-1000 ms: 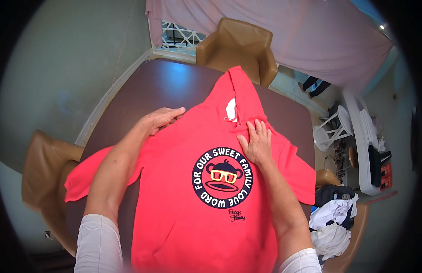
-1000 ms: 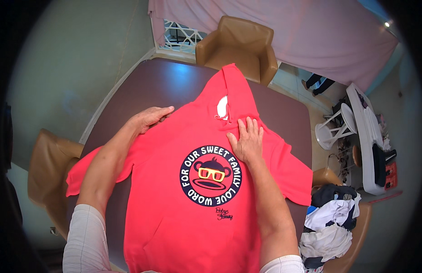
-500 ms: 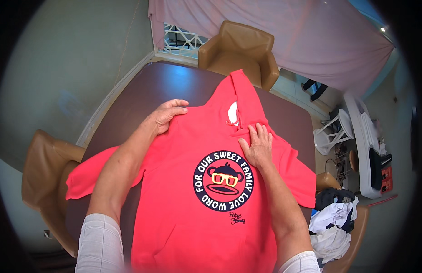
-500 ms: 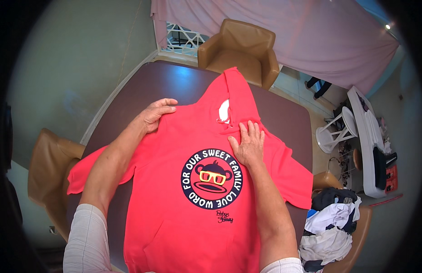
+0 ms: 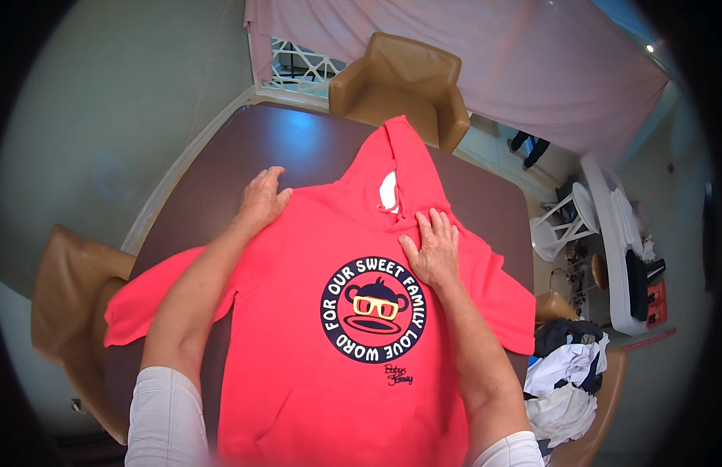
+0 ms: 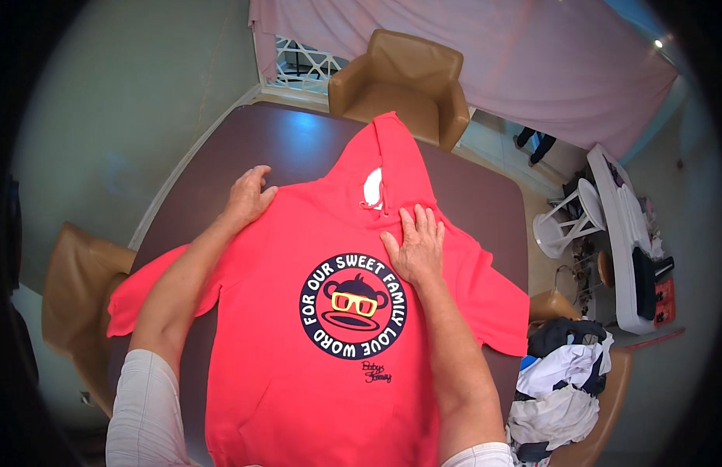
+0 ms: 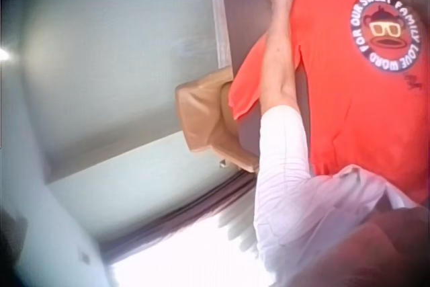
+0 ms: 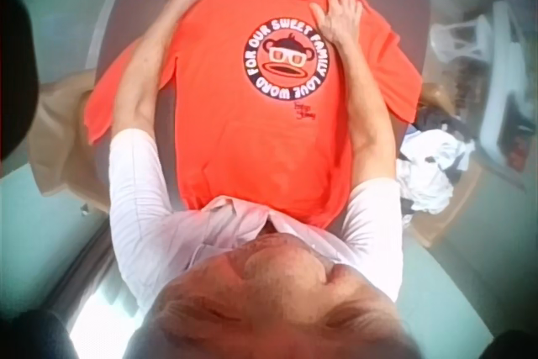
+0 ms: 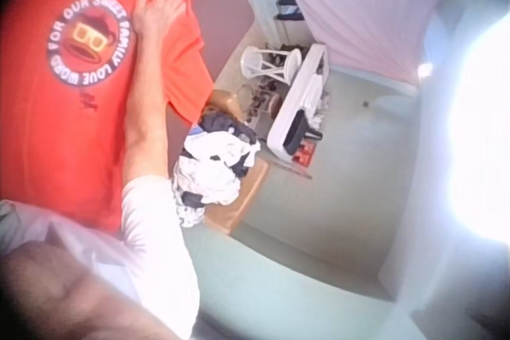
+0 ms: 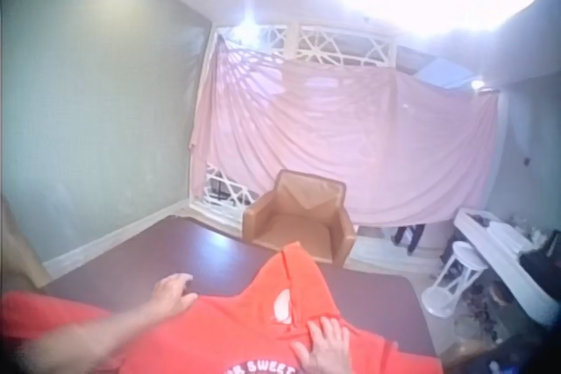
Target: The person folds a brown towel on a table, then picks up a red hoodie, turns it inside out, and folds it neatly on the same table.
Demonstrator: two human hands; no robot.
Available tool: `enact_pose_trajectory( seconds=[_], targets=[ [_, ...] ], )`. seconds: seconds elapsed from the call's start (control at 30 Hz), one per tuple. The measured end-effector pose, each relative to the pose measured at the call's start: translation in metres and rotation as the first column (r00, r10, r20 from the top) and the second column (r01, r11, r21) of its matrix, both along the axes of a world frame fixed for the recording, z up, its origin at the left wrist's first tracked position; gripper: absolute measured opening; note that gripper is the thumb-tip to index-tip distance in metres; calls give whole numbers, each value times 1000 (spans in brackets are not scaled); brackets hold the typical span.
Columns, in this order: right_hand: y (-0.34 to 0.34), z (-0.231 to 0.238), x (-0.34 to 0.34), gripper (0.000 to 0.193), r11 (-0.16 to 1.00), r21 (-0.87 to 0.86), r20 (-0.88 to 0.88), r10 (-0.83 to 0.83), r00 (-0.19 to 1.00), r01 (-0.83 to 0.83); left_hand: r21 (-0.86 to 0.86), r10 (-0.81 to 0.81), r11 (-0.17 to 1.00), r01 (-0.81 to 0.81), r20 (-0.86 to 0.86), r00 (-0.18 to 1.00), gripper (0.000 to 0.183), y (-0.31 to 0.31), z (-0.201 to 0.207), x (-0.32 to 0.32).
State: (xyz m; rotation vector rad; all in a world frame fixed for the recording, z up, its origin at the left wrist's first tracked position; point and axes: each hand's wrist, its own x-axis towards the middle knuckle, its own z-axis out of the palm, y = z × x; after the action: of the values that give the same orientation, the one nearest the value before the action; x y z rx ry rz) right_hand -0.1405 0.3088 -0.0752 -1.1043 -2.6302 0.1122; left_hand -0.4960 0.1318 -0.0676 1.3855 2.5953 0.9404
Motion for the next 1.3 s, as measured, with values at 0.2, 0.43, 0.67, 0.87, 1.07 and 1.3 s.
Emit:
enact_pose_trajectory(
  seconds=[0.2, 0.43, 0.67, 0.87, 1.07, 1.3],
  targets=[
    [-2, 0, -2, 76, 1000, -8, -23, 7, 1000, -7, -194, 30, 981, 14, 219, 975, 51, -27, 26, -4],
    [0, -5, -1, 76, 999, 28, -21, 20, 1000, -20, -54, -141, 990, 134, -172, 975, 39, -37, -12, -10],
    [2, -2, 3, 78, 1000, -28, -56, -4, 998, 2, 177, -420, 821, 542, -455, 785, 36, -10, 27, 122],
    [-15, -2, 35, 70, 991, 126, -258, 0, 966, 34, -68, -543, 834, 548, -284, 790, 66, 17, 5, 205],
    [-26, -4, 120, 78, 938, -63, -69, -345, 936, 341, -208, -497, 862, 462, -170, 851, 85, 30, -8, 201],
    [-49, 21, 109, 78, 956, -35, -92, -294, 951, 292, -209, -468, 874, 438, -130, 874, 83, -11, -5, 192]
  ],
)
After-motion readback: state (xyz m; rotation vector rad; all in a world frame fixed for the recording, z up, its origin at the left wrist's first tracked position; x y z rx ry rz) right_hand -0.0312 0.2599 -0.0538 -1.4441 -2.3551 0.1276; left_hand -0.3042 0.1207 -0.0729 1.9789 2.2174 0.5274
